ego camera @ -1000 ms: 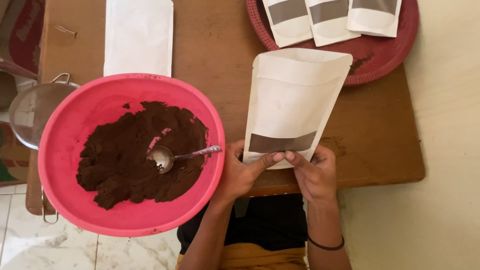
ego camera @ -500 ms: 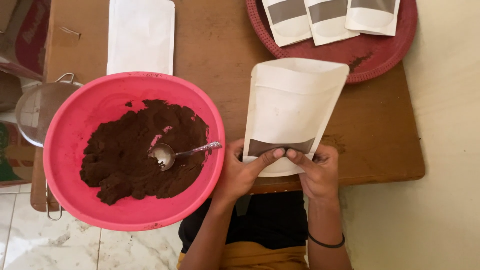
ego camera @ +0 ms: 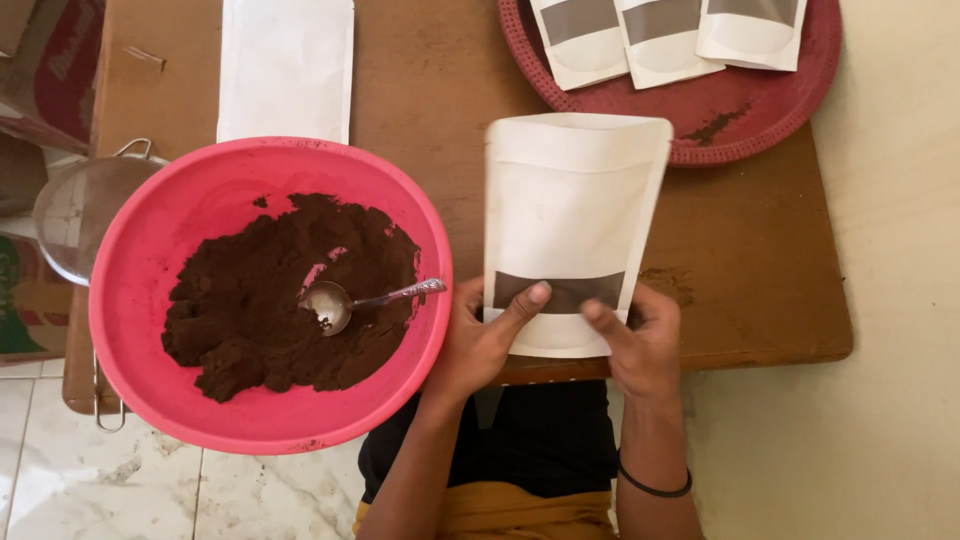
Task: Filling a white pouch with coffee grounds using a spoon from a pink bowl.
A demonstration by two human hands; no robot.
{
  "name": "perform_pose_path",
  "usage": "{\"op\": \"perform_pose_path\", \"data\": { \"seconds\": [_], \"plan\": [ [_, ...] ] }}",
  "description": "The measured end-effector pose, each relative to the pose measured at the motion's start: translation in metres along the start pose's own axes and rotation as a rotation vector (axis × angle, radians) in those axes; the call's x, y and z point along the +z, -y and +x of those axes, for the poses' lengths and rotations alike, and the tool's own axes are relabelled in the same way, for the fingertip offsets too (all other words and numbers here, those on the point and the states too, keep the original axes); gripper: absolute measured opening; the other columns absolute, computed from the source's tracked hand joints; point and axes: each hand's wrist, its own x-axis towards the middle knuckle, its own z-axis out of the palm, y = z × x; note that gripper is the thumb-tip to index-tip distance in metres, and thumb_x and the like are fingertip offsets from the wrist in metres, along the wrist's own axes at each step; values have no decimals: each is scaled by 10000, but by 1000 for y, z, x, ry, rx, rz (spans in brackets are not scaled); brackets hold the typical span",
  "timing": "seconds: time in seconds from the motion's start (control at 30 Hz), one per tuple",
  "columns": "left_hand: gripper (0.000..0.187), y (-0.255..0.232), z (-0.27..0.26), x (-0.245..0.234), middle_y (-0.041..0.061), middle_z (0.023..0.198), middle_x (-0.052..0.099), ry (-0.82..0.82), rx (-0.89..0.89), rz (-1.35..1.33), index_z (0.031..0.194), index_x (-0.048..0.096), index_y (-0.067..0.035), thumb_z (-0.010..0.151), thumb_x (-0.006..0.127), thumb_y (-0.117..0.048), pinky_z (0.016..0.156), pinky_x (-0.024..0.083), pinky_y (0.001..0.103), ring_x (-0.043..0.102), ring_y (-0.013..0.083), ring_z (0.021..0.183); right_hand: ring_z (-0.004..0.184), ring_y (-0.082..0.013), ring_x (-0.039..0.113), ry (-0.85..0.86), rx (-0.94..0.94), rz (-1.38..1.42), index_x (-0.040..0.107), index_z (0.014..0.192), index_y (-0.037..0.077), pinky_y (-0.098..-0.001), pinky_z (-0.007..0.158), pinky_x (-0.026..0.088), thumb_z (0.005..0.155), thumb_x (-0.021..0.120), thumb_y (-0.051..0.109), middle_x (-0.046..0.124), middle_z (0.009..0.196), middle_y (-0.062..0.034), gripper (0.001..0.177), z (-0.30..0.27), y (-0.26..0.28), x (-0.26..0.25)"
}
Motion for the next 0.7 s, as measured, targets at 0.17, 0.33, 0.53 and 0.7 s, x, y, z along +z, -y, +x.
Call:
{"op": "perform_pose_path", "data": {
  "seconds": [0.17,0.33,0.53,0.7],
  "plan": [
    [210,-10,-1,5,80,803,773,30,6,22,901,790,-22,807,874,-190,832,580,343,665,135,809,790,-126,633,34,-22,-118,773,938,-61,-354,807,595,839,831,46,743,775,-100,158,2,-27,-20],
    [282,-13,3,5,74,842,781,26,-9,-26,940,793,-15,740,923,-167,846,583,334,669,131,812,825,-115,576,37,-3,-42,777,945,-46,-364,849,588,920,752,26,718,794,-51,80,-2,-32,-20],
    [242,8,-1,-3,80,817,792,81,-53,43,900,804,-23,754,919,-178,809,595,324,694,138,774,877,-171,648,-7,72,-62,744,1085,-94,-411,868,589,778,848,0,768,946,-128,338,-5,-36,-22],
    [224,9,3,-3,78,831,787,139,-60,19,948,792,-21,808,880,-172,792,598,309,678,115,832,937,-132,602,-18,47,-38,748,1101,-64,-392,913,578,836,791,-37,768,957,-104,270,4,-14,-16]
  ]
}}
